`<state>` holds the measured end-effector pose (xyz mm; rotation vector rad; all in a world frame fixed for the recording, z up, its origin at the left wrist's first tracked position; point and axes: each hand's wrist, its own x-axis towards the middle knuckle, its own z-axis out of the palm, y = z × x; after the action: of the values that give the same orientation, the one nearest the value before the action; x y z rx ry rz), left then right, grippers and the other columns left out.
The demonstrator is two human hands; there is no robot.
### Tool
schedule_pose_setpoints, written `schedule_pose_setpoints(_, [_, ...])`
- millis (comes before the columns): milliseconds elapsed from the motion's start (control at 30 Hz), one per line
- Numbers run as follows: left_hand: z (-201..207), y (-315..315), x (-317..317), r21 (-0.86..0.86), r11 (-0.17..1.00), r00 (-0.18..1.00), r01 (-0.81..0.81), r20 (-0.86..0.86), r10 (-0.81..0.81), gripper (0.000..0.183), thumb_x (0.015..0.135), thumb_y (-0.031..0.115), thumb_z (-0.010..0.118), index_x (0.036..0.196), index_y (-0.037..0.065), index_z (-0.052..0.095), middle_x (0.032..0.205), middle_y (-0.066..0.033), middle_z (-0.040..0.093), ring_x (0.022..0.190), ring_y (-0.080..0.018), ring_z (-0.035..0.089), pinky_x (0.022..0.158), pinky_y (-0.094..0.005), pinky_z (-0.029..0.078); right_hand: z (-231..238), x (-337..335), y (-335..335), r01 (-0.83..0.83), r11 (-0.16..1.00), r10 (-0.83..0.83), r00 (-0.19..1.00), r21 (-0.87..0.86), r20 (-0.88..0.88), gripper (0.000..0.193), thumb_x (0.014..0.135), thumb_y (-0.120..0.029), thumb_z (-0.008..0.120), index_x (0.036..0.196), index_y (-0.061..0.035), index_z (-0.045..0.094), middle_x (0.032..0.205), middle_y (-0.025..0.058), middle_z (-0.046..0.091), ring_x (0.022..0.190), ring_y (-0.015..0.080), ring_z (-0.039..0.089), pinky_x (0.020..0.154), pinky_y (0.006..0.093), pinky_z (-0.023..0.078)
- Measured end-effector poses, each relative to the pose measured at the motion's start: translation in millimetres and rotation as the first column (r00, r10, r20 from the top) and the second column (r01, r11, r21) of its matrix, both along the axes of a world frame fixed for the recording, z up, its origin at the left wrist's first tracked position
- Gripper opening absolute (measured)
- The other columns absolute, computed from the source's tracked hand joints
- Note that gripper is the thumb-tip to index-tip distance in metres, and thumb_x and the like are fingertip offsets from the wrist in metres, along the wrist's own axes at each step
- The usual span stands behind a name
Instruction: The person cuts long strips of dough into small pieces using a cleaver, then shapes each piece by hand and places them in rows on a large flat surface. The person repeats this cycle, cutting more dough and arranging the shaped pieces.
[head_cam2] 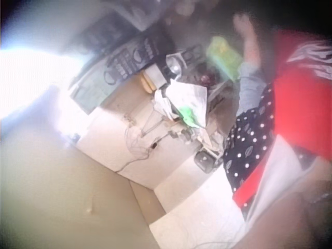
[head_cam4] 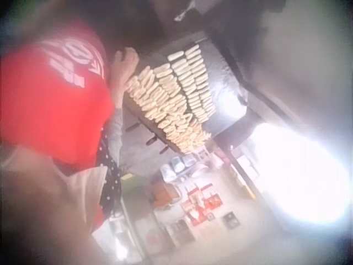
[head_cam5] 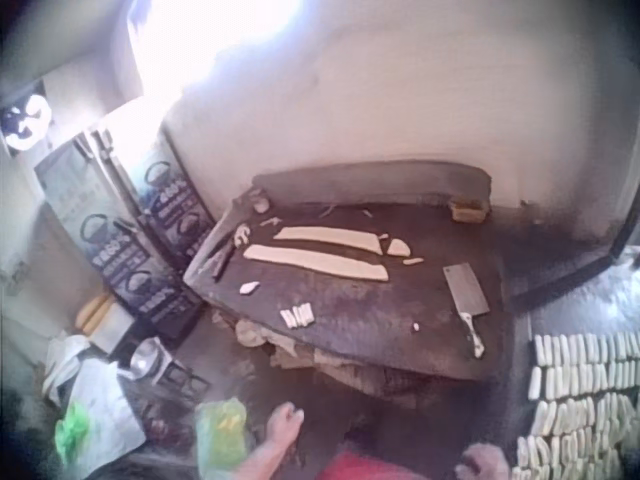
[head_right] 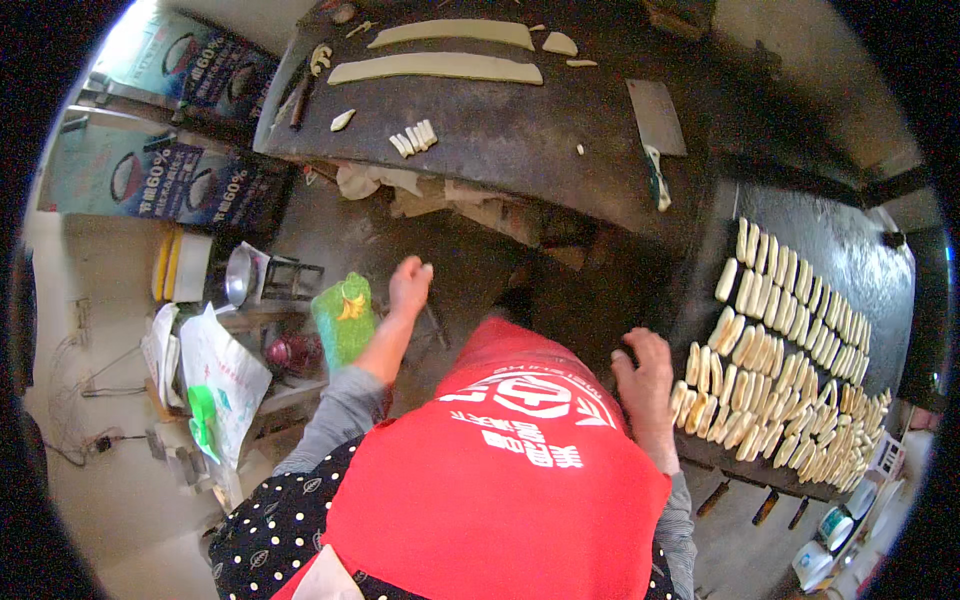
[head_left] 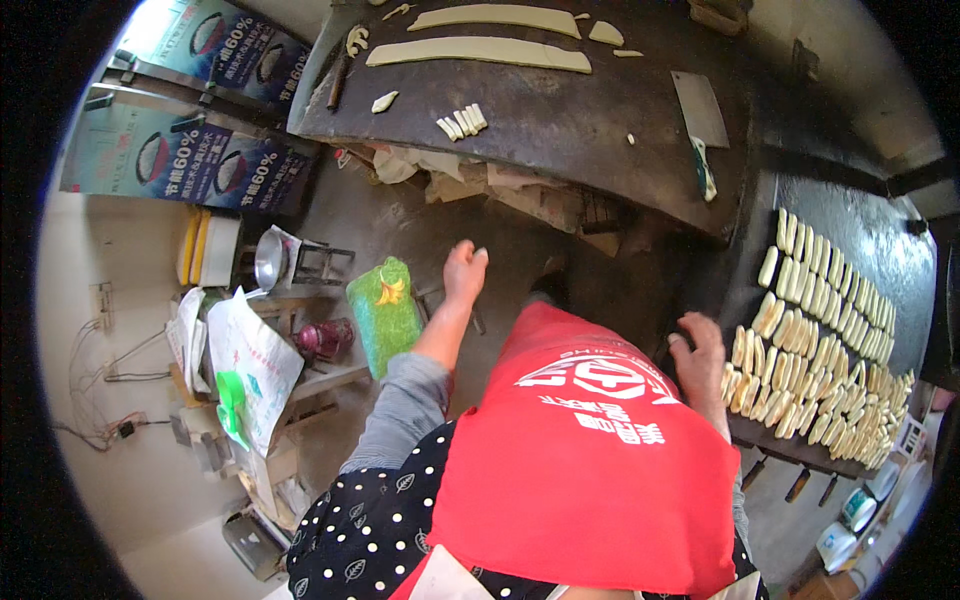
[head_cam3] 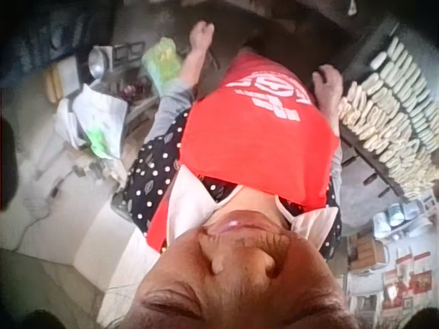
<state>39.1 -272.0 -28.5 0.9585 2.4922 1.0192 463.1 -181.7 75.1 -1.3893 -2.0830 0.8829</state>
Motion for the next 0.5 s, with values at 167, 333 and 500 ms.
schedule_pose_setpoints(167, [30,125,-98,0.011,1.0,0.954,-0.027,-0.3,0.029,0.055,0.082,0.033,0.065,0.121,-0.003,0.052,0.117,-0.0246,0.055,0.112,-0.0402,0.051,0.093,-0.0474,0.042,9,-69,25,-0.037,0.959,0.06,0.995,-0.281,0.075,0.029,0.075,-0.016,0.069,0.099,-0.0002,0.064,0.109,0.018,0.062,0.105,0.035,0.057,0.093,0.0412,0.045])
schedule_pose_setpoints(333, [48,215,-157,-0.352,0.914,0.958,-0.203,-0.266,0.11,0.062,0.077,0.048,0.065,0.123,0.008,0.052,0.122,-0.0208,0.051,0.11,-0.0386,0.053,0.089,-0.0501,0.045,21,-118,45,0.086,0.959,-0.03,0.978,-0.271,0.206,0.031,0.076,-0.018,0.068,0.101,-0.0003,0.065,0.111,0.0183,0.062,0.105,0.0344,0.057,0.093,0.0413,0.045])
schedule_pose_setpoints(500, [44,251,-154,-0.409,0.91,0.934,-0.065,-0.346,-0.089,0.069,0.076,0.054,0.067,0.125,0.008,0.054,0.123,-0.022,0.051,0.11,-0.0393,0.054,0.083,-0.0521,0.049,21,-147,49,0.165,0.961,-0.109,0.964,-0.223,0.244,0.031,0.075,-0.023,0.068,0.097,0.0,0.066,0.101,0.0175,0.063,0.098,0.0353,0.059,0.087,0.0429,0.048])
